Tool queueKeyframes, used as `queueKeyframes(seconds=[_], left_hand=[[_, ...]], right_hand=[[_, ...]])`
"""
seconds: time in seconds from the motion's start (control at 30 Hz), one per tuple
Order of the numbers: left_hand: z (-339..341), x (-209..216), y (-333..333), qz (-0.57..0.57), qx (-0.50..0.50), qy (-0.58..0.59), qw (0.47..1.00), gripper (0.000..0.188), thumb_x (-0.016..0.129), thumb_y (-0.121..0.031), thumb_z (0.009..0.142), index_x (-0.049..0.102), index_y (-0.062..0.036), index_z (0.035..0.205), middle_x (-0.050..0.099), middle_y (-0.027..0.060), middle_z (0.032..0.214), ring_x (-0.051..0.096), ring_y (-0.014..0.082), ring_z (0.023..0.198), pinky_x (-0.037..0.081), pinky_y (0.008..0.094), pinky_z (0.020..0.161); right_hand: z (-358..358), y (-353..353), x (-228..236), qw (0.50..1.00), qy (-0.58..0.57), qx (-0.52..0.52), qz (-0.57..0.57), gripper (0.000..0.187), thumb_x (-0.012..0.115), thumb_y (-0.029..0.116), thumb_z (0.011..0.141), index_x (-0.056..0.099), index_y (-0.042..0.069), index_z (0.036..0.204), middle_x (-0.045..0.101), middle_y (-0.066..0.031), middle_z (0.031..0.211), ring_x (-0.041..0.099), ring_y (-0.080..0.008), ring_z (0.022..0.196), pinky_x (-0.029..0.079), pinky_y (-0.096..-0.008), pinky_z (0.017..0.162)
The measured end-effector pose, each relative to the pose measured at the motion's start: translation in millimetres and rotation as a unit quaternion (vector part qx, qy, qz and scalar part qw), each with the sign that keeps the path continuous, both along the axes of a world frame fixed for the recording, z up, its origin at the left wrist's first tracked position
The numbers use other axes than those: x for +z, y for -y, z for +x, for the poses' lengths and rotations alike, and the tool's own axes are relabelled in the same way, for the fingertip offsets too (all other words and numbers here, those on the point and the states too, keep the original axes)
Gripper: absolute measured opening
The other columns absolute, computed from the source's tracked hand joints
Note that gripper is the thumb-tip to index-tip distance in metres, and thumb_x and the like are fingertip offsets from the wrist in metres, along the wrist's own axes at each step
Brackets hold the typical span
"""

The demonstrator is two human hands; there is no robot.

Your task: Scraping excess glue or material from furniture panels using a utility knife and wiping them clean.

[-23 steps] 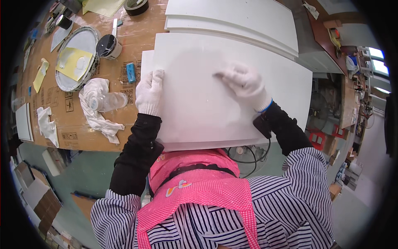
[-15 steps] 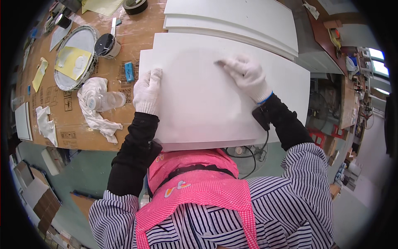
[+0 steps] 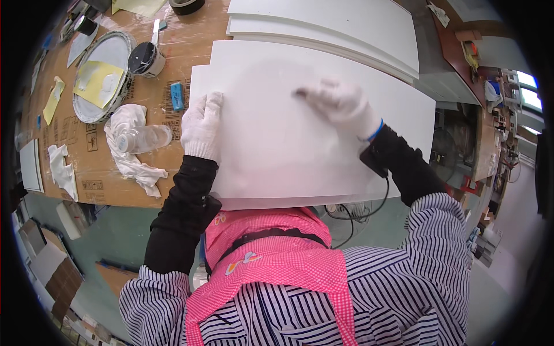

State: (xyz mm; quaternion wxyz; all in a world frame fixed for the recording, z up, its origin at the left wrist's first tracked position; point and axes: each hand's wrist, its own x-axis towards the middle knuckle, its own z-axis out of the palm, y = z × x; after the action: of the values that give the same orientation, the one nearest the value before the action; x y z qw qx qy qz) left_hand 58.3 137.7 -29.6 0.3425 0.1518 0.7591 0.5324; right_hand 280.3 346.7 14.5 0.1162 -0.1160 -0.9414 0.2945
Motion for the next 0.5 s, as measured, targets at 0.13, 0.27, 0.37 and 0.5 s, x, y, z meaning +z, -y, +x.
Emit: queueKeyframes(seconds=[0.13,0.27,0.37,0.5], left_hand=[[-4.9,1.8,-2.1,-0.019,-0.009,-0.022,1.000,0.053,0.059,-0.043,0.105,0.070,0.0071,0.120,0.073,0.0110,0.101,0.063,0.0157,0.091,0.051,0.0317,0.086],[0.5,-1.7,-2.5,0.012,0.012,0.014,1.000,0.051,0.060,-0.042,0.105,0.070,0.0062,0.119,0.073,0.0107,0.099,0.062,0.0152,0.090,0.051,0.0319,0.086],[-8.1,-7.1,-0.2,0.013,-0.009,-0.001,1.000,0.051,0.060,-0.042,0.105,0.070,0.0054,0.119,0.074,0.0112,0.100,0.063,0.0157,0.090,0.051,0.0322,0.086],[-9.2,-10.7,0.1,-0.034,-0.010,-0.032,0.999,0.051,0.060,-0.043,0.105,0.070,0.0053,0.118,0.074,0.0118,0.100,0.064,0.0169,0.090,0.051,0.0331,0.085]], right_hand=[[-6.3,-15.0,-9.3,0.998,-0.060,-0.009,-0.022,0.032,0.073,0.003,0.089,0.077,0.012,0.119,0.068,-0.0075,0.085,0.067,-0.0243,0.073,0.055,-0.0344,0.066],[2.1,-2.3,-7.6,0.995,-0.011,0.090,0.040,0.033,0.069,0.004,0.094,0.077,0.015,0.124,0.073,-0.0093,0.094,0.072,-0.0255,0.082,0.059,-0.0346,0.073],[-11.9,-22.1,-13.5,0.995,-0.029,-0.039,-0.087,0.034,0.069,0.007,0.096,0.075,0.017,0.127,0.074,-0.0106,0.094,0.073,-0.0277,0.083,0.059,-0.0341,0.073],[-9.4,-3.4,-2.1,0.999,-0.004,0.026,-0.027,0.035,0.070,0.009,0.095,0.075,0.018,0.128,0.074,-0.0103,0.098,0.072,-0.0269,0.086,0.059,-0.0326,0.076]])
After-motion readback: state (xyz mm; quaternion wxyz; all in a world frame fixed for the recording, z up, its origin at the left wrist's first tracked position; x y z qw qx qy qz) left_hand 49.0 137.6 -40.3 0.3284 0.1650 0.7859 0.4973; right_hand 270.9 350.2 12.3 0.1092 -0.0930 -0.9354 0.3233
